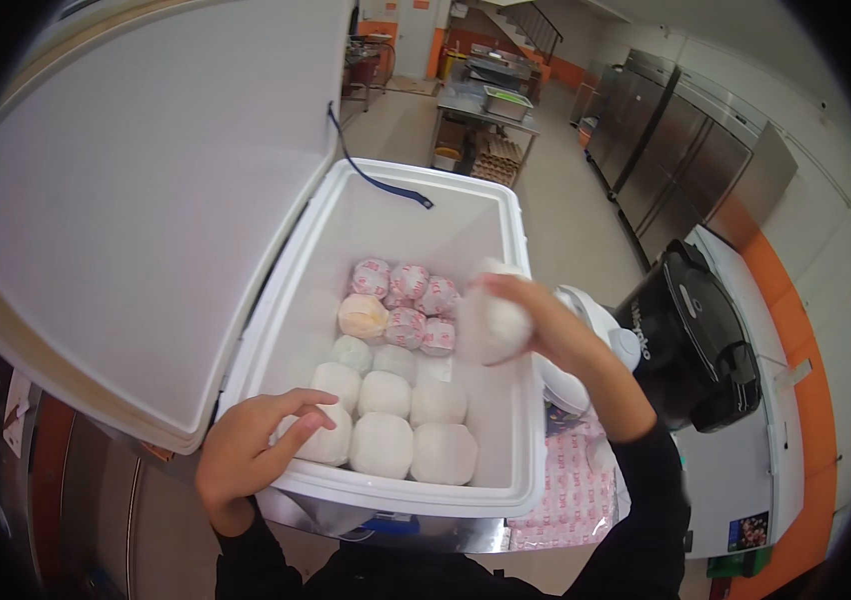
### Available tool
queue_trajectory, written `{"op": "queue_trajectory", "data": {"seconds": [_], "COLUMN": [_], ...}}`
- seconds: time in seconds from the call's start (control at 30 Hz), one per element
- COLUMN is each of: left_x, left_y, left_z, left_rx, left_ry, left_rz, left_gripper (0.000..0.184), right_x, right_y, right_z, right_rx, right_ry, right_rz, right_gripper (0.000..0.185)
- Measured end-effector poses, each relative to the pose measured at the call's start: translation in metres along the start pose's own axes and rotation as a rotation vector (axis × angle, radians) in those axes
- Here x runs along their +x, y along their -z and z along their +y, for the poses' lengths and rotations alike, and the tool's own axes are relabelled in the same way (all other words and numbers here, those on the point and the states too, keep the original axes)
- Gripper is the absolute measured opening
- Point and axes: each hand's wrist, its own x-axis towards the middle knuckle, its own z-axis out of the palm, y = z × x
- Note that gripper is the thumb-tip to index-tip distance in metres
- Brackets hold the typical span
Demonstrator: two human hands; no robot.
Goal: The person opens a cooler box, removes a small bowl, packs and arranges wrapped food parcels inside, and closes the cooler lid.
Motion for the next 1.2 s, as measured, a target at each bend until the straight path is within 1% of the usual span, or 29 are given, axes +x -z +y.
{"op": "queue_trajectory", "data": {"seconds": [0.03,0.1,0.17,0.23,0.27,0.3,0.33,0.4,0.47,0.53,0.57,0.6,0.67,0.7,0.73,0.8,0.9,1.0,1.03,1.13,1.2], "left_x": [-0.001,-0.003,-0.004,-0.004,-0.004,-0.004,-0.004,-0.004,-0.001,-0.004,-0.007,-0.011,-0.012,-0.013,-0.01,-0.01,-0.01,-0.012,-0.011,-0.011,-0.01], "left_y": [-0.001,0.002,0.004,0.004,0.003,-0.001,-0.004,-0.005,-0.011,-0.007,-0.008,-0.005,-0.006,-0.005,-0.009,-0.008,-0.007,-0.007,-0.009,-0.013,-0.013], "left_z": [-0.005,-0.005,-0.004,-0.009,-0.015,-0.019,-0.022,-0.025,-0.035,-0.027,-0.024,-0.022,-0.02,-0.017,-0.024,-0.022,-0.019,-0.017,-0.02,-0.026,-0.026], "left_rx": [-0.013,-0.033,-0.053,-0.059,-0.058,-0.043,-0.028,-0.119,-0.038,-0.055,-0.074,-0.07,-0.066,-0.074,-0.075,-0.065,-0.008,0.016,0.013,0.004,0.007], "left_ry": [-0.036,-0.037,-0.059,-0.097,-0.107,-0.115,-0.118,-0.166,-0.176,-0.102,-0.079,-0.074,-0.085,-0.064,-0.111,-0.118,-0.062,-0.047,-0.061,-0.084,-0.088], "left_rz": [0.024,0.024,0.029,0.016,0.003,0.018,0.038,0.024,0.024,0.017,-0.01,0.007,0.028,0.037,0.057,0.056,0.054,0.087,0.108,0.144,0.135], "left_gripper": [0.023,0.023,0.024,0.028,0.03,0.03,0.03,0.031,0.032,0.033,0.033,0.034,0.034,0.034,0.034,0.033,0.034,0.033,0.033,0.032,0.032], "right_x": [0.028,0.083,0.119,0.142,0.154,0.168,0.176,0.188,0.206,0.223,0.231,0.238,0.255,0.223,0.247,0.183,0.224,0.236,0.246,0.256,0.278], "right_y": [-0.023,-0.062,-0.096,-0.115,-0.13,-0.139,-0.139,-0.135,-0.124,-0.112,-0.106,-0.1,-0.094,-0.11,-0.1,-0.126,-0.1,-0.066,-0.065,-0.065,-0.056], "right_z": [-0.001,0.019,0.049,0.07,0.097,0.125,0.143,0.16,0.171,0.181,0.188,0.195,0.201,0.159,0.172,0.087,0.088,0.13,0.143,0.156,0.183], "right_rx": [-0.13,-0.319,-0.522,-0.719,-0.761,-0.609,-0.651,-0.901,-1.125,-1.339,-1.431,-1.51,-1.6,-1.563,-1.569,-1.153,-1.438,-1.604,-1.55,-1.396,-1.422], "right_ry": [-0.039,-0.083,-0.179,-0.139,-0.165,-0.38,-0.406,-0.346,-0.292,-0.22,-0.171,-0.111,0.03,0.047,0.063,-0.376,-0.43,0.175,0.145,0.173,0.311], "right_rz": [-0.045,-0.099,-0.087,-0.349,-0.292,-0.276,-0.349,-0.544,-0.68,-0.777,-0.811,-0.848,-0.911,-0.891,-0.97,-0.773,-0.702,-0.367,-0.351,-0.446,-0.486], "right_gripper": [0.055,0.056,0.058,0.059,0.061,0.068,0.067,0.066,0.065,0.065,0.065,0.065,0.065,0.063,0.066,0.069,0.081,0.096,0.107,0.108,0.107]}}
